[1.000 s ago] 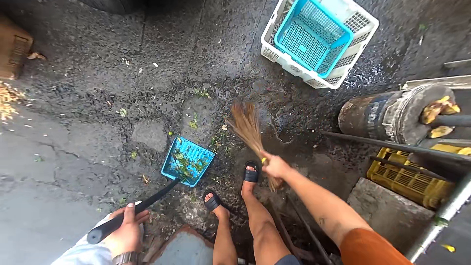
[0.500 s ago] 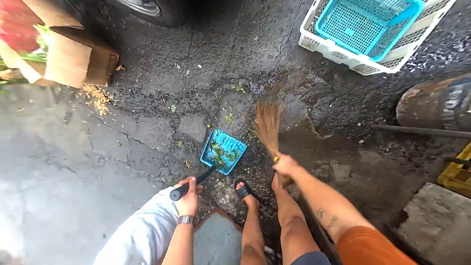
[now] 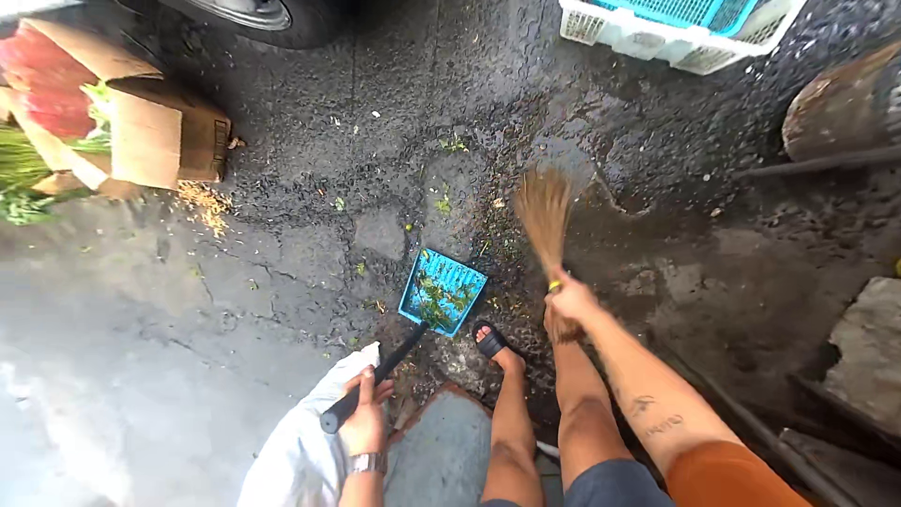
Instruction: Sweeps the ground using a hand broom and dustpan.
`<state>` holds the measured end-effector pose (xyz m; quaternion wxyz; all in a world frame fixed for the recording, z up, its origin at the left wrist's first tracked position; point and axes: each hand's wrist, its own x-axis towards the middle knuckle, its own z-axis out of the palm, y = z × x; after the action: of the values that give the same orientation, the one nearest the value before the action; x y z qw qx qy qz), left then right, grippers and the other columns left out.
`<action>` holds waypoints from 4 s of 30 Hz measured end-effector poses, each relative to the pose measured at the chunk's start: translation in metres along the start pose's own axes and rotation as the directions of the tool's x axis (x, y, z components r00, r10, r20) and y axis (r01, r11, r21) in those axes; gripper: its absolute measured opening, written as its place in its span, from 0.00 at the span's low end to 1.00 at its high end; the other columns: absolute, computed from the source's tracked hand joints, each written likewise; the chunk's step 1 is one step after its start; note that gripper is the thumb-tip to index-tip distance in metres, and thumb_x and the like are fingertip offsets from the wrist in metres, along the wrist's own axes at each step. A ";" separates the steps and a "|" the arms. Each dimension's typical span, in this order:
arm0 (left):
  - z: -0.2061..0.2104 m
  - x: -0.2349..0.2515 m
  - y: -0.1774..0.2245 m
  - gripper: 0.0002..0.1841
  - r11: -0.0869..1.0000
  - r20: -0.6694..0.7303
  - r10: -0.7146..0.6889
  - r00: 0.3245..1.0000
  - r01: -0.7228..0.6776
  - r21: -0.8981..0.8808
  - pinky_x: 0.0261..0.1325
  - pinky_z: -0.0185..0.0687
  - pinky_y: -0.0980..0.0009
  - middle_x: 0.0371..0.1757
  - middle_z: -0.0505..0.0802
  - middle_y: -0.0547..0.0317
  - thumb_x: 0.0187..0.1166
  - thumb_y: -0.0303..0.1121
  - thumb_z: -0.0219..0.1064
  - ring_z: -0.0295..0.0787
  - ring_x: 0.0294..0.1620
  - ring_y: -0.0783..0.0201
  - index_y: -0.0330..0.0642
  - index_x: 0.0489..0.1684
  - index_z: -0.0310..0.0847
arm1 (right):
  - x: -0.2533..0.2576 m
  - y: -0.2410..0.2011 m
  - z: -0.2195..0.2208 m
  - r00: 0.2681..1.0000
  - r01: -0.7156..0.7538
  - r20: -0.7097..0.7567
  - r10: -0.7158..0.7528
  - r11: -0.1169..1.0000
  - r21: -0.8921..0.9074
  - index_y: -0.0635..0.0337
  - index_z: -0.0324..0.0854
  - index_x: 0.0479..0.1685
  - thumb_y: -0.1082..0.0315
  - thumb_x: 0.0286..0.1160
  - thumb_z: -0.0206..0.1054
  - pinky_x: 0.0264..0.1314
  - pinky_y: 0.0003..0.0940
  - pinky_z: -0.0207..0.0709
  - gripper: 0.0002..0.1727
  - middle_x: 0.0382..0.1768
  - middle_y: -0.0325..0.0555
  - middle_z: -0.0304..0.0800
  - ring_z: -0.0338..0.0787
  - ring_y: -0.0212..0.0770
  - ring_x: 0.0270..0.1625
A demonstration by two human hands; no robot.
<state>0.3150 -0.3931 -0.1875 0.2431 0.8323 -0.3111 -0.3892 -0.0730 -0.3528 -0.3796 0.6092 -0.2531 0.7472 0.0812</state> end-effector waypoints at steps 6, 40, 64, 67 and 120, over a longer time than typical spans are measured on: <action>0.034 -0.005 -0.033 0.12 0.993 0.075 0.071 0.995 -0.078 0.093 0.34 0.97 0.61 0.43 0.95 0.46 0.88 0.31 0.63 0.96 0.28 0.57 0.28 0.56 0.82 | -0.070 -0.004 0.136 0.917 0.139 0.382 -0.112 0.989 -0.043 0.30 0.49 0.97 0.55 0.73 0.71 0.75 0.67 0.75 0.49 0.79 0.55 0.78 0.82 0.60 0.76; -0.046 0.026 -0.058 0.13 1.000 0.048 0.012 0.999 -0.012 -0.006 0.34 0.98 0.58 0.38 0.96 0.44 0.88 0.33 0.65 0.97 0.28 0.52 0.30 0.55 0.83 | -0.103 0.048 0.064 0.999 0.039 -0.046 -0.029 0.973 0.229 0.34 0.52 0.96 0.60 0.73 0.71 0.72 0.66 0.77 0.47 0.74 0.59 0.82 0.85 0.60 0.71; -0.073 0.014 -0.121 0.10 0.877 0.221 0.400 0.889 -0.442 0.191 0.61 0.92 0.64 0.58 0.93 0.46 0.81 0.35 0.71 0.94 0.57 0.61 0.36 0.40 0.89 | -0.107 -0.067 0.290 0.972 -0.128 0.236 0.017 0.878 0.462 0.48 0.49 0.97 0.63 0.73 0.73 0.79 0.61 0.73 0.50 0.82 0.60 0.72 0.77 0.57 0.81; -0.066 0.022 -0.118 0.12 0.846 0.234 0.402 0.885 -0.457 0.274 0.67 0.87 0.66 0.55 0.95 0.50 0.80 0.39 0.71 0.92 0.60 0.64 0.38 0.41 0.91 | -0.148 -0.054 0.283 0.945 -0.140 0.325 -0.035 0.855 0.500 0.44 0.54 0.96 0.64 0.70 0.75 0.77 0.58 0.76 0.49 0.84 0.57 0.71 0.78 0.53 0.80; -0.072 0.067 -0.035 0.09 0.967 -0.125 -0.075 0.989 0.042 -0.252 0.32 0.96 0.67 0.51 0.94 0.53 0.83 0.30 0.66 0.95 0.29 0.63 0.34 0.50 0.84 | 0.046 -0.235 -0.066 0.955 0.130 -0.247 -0.165 0.980 -0.153 0.43 0.51 0.96 0.62 0.71 0.73 0.71 0.65 0.77 0.49 0.75 0.65 0.79 0.83 0.62 0.72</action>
<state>0.4181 -0.4044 -0.2013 0.3541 0.8283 -0.2181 -0.3754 -0.0244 -0.5957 -0.3630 0.4923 -0.3571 0.7921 0.0521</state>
